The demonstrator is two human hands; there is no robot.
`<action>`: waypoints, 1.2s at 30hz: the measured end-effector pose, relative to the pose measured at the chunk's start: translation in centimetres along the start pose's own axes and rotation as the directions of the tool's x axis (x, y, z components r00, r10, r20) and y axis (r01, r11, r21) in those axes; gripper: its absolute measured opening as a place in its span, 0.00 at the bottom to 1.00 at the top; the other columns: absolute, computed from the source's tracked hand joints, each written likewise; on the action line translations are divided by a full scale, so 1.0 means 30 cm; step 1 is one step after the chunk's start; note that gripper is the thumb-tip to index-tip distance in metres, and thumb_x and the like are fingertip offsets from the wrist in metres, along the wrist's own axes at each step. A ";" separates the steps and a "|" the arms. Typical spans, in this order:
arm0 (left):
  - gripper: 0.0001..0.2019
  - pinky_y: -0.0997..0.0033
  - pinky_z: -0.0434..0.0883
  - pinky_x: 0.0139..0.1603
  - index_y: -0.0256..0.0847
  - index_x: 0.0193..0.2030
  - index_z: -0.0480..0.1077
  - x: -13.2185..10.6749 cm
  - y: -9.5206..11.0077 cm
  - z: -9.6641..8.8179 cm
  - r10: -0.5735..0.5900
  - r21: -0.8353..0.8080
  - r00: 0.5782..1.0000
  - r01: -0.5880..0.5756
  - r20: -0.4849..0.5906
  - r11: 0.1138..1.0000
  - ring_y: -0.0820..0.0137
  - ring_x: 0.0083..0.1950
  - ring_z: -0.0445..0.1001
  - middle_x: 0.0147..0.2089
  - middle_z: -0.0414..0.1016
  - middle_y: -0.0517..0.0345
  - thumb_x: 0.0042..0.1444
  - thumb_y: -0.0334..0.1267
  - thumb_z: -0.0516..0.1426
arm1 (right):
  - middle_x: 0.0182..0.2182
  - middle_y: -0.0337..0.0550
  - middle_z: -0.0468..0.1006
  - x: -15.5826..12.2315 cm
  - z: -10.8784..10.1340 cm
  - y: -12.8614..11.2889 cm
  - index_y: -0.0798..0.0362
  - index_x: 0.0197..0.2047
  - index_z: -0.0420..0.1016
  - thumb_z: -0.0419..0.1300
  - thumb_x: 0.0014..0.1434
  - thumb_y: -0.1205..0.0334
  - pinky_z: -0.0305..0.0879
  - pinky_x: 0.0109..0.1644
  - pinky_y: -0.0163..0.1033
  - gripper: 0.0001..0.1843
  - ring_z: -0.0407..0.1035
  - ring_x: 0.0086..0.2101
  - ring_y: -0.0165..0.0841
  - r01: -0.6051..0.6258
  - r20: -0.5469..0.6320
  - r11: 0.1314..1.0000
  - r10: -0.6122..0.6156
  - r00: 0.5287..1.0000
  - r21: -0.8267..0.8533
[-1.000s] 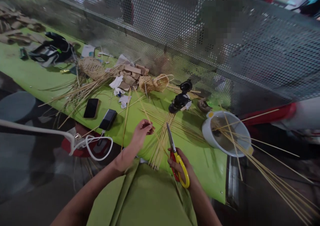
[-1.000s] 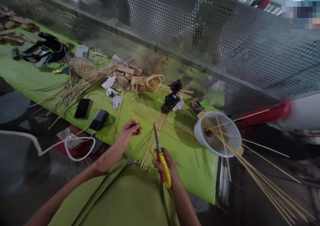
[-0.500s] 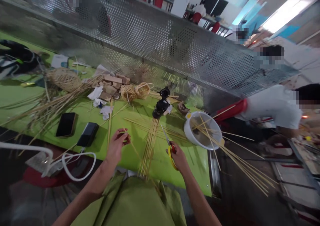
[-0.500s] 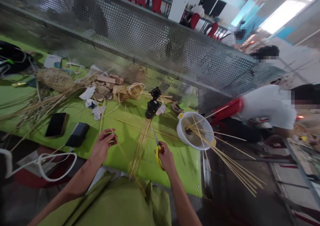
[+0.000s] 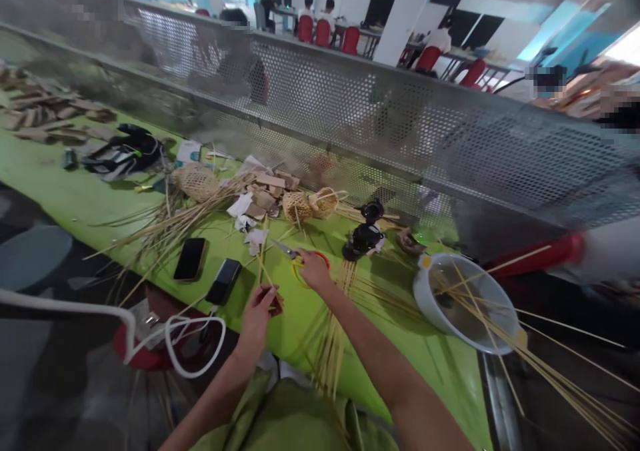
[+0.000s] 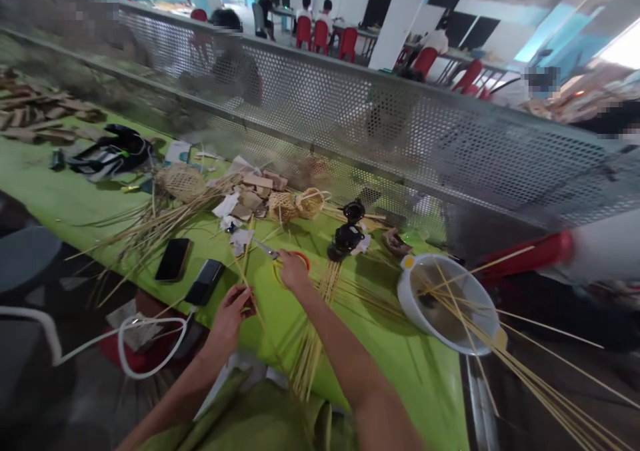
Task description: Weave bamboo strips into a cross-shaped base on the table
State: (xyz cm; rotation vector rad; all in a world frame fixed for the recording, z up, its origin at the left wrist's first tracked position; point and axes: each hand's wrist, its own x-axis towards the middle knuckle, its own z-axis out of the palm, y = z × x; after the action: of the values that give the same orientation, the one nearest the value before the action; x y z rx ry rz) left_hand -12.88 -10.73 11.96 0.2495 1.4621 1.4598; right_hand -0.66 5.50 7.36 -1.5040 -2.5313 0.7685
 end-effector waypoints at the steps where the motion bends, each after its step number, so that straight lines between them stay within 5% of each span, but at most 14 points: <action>1: 0.23 0.73 0.72 0.31 0.41 0.35 0.73 0.000 0.004 -0.014 0.003 -0.001 1.000 -0.003 0.001 1.000 0.72 0.29 0.72 0.28 0.75 0.61 0.41 0.55 0.72 | 0.57 0.46 0.79 0.057 0.018 -0.038 0.46 0.67 0.70 0.55 0.58 0.78 0.65 0.55 0.37 0.36 0.73 0.53 0.38 0.019 0.002 1.000 -0.019 1.000 -0.005; 9: 0.25 0.72 0.74 0.34 0.40 0.38 0.75 0.028 0.019 -0.120 -0.011 -0.002 0.998 0.011 -0.064 1.000 0.70 0.32 0.74 0.31 0.77 0.59 0.43 0.56 0.72 | 0.59 0.48 0.76 0.364 0.135 -0.263 0.43 0.70 0.68 0.53 0.67 0.73 0.66 0.59 0.40 0.31 0.72 0.56 0.39 0.141 0.042 0.990 -0.140 0.989 -0.026; 16: 0.26 0.72 0.73 0.33 0.40 0.36 0.75 0.062 0.075 -0.120 -0.009 -0.009 0.995 0.008 -0.095 1.000 0.71 0.31 0.74 0.30 0.76 0.61 0.39 0.57 0.74 | 0.60 0.54 0.77 0.401 0.128 -0.320 0.48 0.65 0.75 0.49 0.72 0.70 0.65 0.62 0.49 0.25 0.70 0.58 0.45 0.119 0.059 0.992 -0.122 0.991 0.047; 20: 0.27 0.72 0.74 0.35 0.40 0.35 0.75 0.115 0.111 -0.080 0.045 -0.036 0.995 -0.048 -0.094 0.998 0.72 0.31 0.74 0.30 0.76 0.61 0.36 0.56 0.75 | 0.47 0.44 0.85 0.230 0.063 -0.237 0.47 0.54 0.84 0.58 0.70 0.61 0.71 0.51 0.40 0.15 0.77 0.46 0.38 0.096 0.144 0.977 -0.124 0.982 0.190; 22: 0.26 0.71 0.74 0.36 0.40 0.35 0.75 0.135 0.121 -0.041 0.067 -0.042 0.995 -0.070 -0.074 0.997 0.72 0.31 0.75 0.31 0.77 0.60 0.35 0.54 0.75 | 0.40 0.40 0.87 0.086 0.022 -0.164 0.48 0.49 0.85 0.55 0.73 0.57 0.72 0.40 0.34 0.17 0.78 0.36 0.32 0.083 0.192 0.948 -0.146 0.970 0.306; 24: 0.26 0.70 0.74 0.36 0.40 0.35 0.75 0.140 0.121 0.018 0.069 -0.020 0.997 -0.070 -0.040 0.997 0.71 0.31 0.76 0.31 0.78 0.60 0.35 0.54 0.74 | 0.35 0.43 0.86 -0.070 -0.016 -0.086 0.53 0.44 0.86 0.56 0.70 0.52 0.69 0.33 0.34 0.18 0.75 0.31 0.32 -0.024 0.222 0.791 -0.142 0.965 0.611; 28: 0.22 0.69 0.75 0.37 0.40 0.35 0.76 0.087 0.087 0.183 0.041 0.070 0.987 -0.052 0.158 0.996 0.69 0.32 0.76 0.30 0.78 0.58 0.41 0.54 0.72 | 0.27 0.38 0.82 -0.326 -0.090 0.022 0.51 0.40 0.85 0.67 0.58 0.49 0.67 0.31 0.35 0.15 0.72 0.26 0.31 -0.116 0.134 0.546 0.006 0.991 0.830; 32: 0.23 0.68 0.75 0.38 0.40 0.37 0.78 0.001 0.043 0.323 -0.021 0.156 0.911 -0.048 0.412 0.987 0.66 0.35 0.77 0.35 0.80 0.54 0.43 0.57 0.71 | 0.23 0.35 0.79 -0.507 -0.263 0.114 0.49 0.31 0.82 0.71 0.53 0.51 0.69 0.29 0.35 0.11 0.70 0.23 0.30 -0.100 -0.030 0.510 0.240 0.970 0.854; 34: 0.26 0.67 0.75 0.39 0.41 0.44 0.80 -0.015 0.030 0.355 -0.042 0.186 0.877 -0.054 0.479 0.981 0.65 0.38 0.78 0.40 0.82 0.50 0.46 0.59 0.70 | 0.24 0.36 0.79 -0.618 -0.412 0.182 0.50 0.31 0.81 0.73 0.52 0.51 0.73 0.32 0.37 0.12 0.73 0.25 0.32 -0.026 -0.217 0.544 0.377 0.900 0.838; 36: 0.29 0.66 0.76 0.40 0.41 0.47 0.80 -0.004 0.018 0.362 -0.048 0.200 0.865 -0.061 0.499 0.978 0.64 0.38 0.79 0.41 0.83 0.49 0.46 0.61 0.70 | 0.30 0.38 0.82 -0.751 -0.578 0.254 0.50 0.37 0.82 0.73 0.54 0.52 0.77 0.37 0.40 0.12 0.77 0.29 0.33 0.069 -0.487 0.634 0.514 0.707 0.770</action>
State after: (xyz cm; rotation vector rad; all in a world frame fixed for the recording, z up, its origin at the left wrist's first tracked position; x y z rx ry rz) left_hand -5.08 -3.85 15.13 0.7128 1.1767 1.1272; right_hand 22.57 -4.19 22.61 -1.4267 -1.2141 0.9075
